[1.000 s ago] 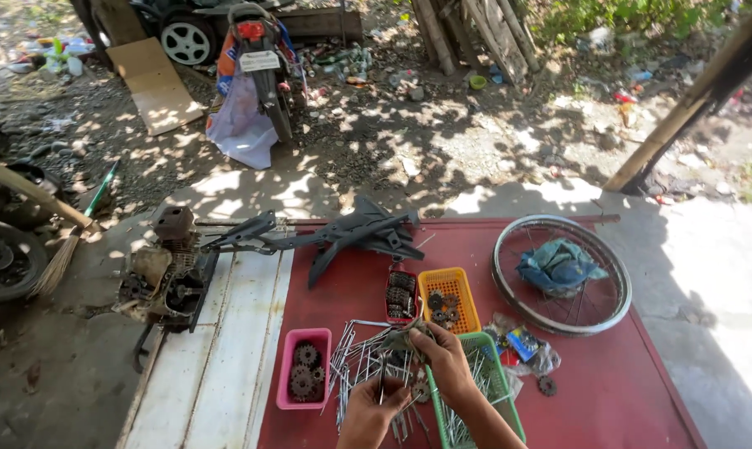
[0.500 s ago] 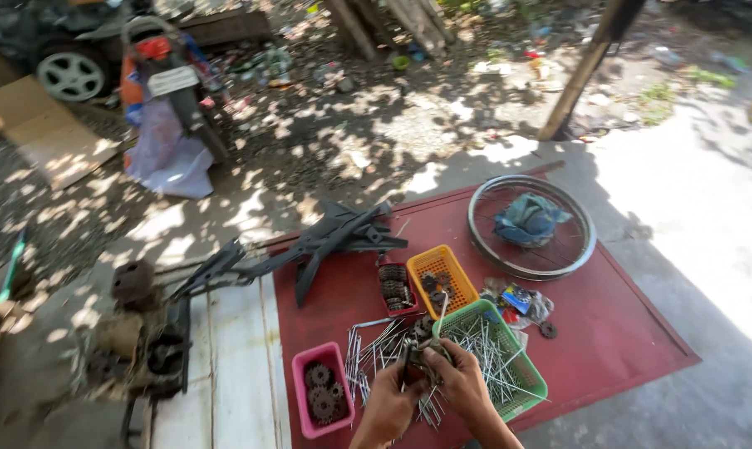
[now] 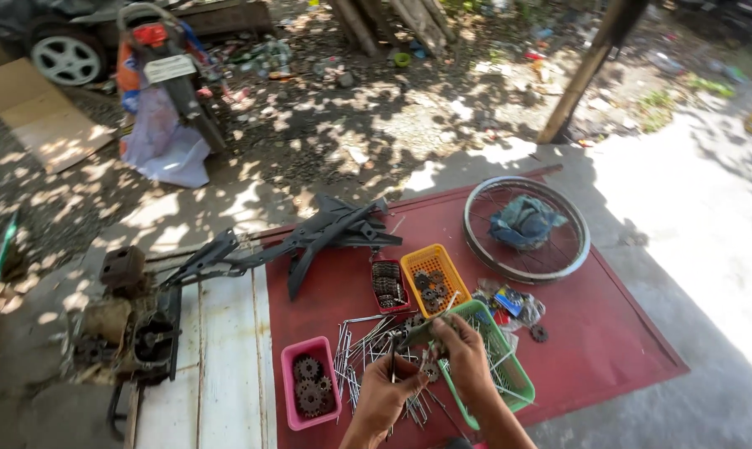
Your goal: Sorting and inspecting individual motorcycle wheel spokes on a workbench.
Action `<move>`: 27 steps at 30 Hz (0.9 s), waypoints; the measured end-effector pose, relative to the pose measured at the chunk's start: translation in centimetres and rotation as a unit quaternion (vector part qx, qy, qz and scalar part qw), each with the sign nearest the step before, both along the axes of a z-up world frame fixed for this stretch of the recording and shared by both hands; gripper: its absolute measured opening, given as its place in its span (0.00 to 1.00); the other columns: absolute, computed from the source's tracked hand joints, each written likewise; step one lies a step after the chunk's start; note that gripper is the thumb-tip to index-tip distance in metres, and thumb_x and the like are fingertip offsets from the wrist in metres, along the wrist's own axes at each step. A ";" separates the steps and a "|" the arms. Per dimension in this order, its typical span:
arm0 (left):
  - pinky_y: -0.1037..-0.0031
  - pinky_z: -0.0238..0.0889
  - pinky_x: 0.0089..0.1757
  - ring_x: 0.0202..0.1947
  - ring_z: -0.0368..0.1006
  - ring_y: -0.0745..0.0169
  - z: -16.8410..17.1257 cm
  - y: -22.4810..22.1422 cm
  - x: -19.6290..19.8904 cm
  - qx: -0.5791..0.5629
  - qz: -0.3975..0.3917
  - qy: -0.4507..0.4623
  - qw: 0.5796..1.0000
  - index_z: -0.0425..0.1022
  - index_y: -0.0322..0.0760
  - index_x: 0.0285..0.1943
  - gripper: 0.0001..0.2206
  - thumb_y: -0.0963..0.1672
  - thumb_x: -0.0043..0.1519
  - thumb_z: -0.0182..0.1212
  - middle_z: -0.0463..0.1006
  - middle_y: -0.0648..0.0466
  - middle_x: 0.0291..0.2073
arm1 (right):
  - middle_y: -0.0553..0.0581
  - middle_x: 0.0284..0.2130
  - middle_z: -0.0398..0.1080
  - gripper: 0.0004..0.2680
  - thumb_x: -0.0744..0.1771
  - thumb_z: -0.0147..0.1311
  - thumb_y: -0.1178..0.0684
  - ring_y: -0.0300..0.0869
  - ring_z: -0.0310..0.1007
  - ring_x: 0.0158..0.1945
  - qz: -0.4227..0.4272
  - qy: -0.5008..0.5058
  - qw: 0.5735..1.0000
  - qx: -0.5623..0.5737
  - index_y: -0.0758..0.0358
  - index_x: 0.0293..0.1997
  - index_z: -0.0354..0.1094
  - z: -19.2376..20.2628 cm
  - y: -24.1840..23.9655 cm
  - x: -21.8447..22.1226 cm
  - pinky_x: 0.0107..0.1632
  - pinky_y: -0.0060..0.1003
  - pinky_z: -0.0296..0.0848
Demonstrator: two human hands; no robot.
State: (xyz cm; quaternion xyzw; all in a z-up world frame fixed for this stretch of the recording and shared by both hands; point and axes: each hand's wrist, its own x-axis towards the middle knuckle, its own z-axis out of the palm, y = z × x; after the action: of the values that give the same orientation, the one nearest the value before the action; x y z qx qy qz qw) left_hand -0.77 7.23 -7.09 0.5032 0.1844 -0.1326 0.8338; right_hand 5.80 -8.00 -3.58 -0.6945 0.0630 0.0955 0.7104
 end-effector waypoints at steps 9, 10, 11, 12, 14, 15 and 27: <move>0.72 0.77 0.38 0.34 0.80 0.56 1.4 -4.9 1.6 0.050 0.121 -0.004 0.991 0.81 0.21 0.46 0.10 0.33 0.56 0.67 0.86 0.41 0.38 | 0.59 0.31 0.82 0.07 0.66 0.54 0.55 0.43 0.77 0.32 0.217 0.036 0.972 -0.079 0.66 0.40 0.79 0.5 -2.0 2.1 0.39 0.37 0.80; 0.72 0.77 0.38 0.34 0.80 0.56 1.3 -5.4 2.1 0.051 0.131 -0.004 0.990 0.81 0.21 0.46 0.10 0.33 0.56 0.67 0.86 0.41 0.38 | 0.59 0.31 0.82 0.07 0.66 0.54 0.55 0.43 0.77 0.32 0.227 0.034 0.970 -0.078 0.66 0.40 0.79 0.5 -2.5 3.6 0.39 0.37 0.80; 0.75 0.72 0.36 0.31 0.75 0.62 1.1 -6.1 1.8 0.090 0.127 -0.011 0.988 0.82 0.25 0.45 0.08 0.34 0.57 0.67 0.84 0.46 0.35 | 0.59 0.33 0.82 0.07 0.67 0.54 0.54 0.44 0.78 0.36 0.234 0.033 0.967 -0.094 0.63 0.39 0.79 0.2 -3.1 4.2 0.46 0.43 0.78; 0.77 0.68 0.35 0.28 0.70 0.67 0.9 -6.8 1.5 0.129 0.122 -0.017 0.984 0.83 0.29 0.45 0.07 0.35 0.59 0.67 0.82 0.51 0.33 | 0.58 0.35 0.83 0.07 0.67 0.53 0.52 0.46 0.79 0.39 0.241 0.032 0.964 -0.109 0.60 0.37 0.78 0.0 -3.6 4.8 0.53 0.50 0.77; 0.78 0.67 0.35 0.28 0.69 0.67 0.6 -7.8 0.5 0.133 0.134 -0.011 0.982 0.81 0.28 0.39 0.03 0.34 0.60 0.66 0.80 0.51 0.30 | 0.57 0.32 0.81 0.08 0.68 0.53 0.52 0.42 0.72 0.33 0.240 0.013 0.967 -0.090 0.61 0.38 0.78 -0.2 -4.6 6.7 0.42 0.42 0.71; 0.79 0.66 0.35 0.28 0.68 0.67 0.4 -7.9 0.2 0.141 0.136 -0.013 0.980 0.79 0.27 0.34 0.03 0.33 0.60 0.65 0.78 0.51 0.27 | 0.56 0.28 0.79 0.09 0.68 0.52 0.52 0.39 0.66 0.26 0.228 -0.014 0.971 -0.067 0.63 0.38 0.78 -0.4 -4.5 7.8 0.32 0.34 0.65; 0.78 0.62 0.29 0.23 0.68 0.65 0.6 -3.4 -1.5 0.058 0.207 -0.008 0.976 0.78 0.24 0.33 0.07 0.30 0.54 0.71 0.78 0.47 0.24 | 0.55 0.24 0.73 0.07 0.68 0.53 0.52 0.39 0.61 0.24 0.276 -0.028 0.960 -0.028 0.62 0.36 0.76 -0.4 0.4 3.8 0.28 0.35 0.61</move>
State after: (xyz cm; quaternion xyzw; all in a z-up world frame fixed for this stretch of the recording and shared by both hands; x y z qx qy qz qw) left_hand -2.28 3.88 -6.49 0.5027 0.2856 0.0582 0.8139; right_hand 9.63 -7.65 -3.98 -0.7067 -0.1489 0.2664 0.6384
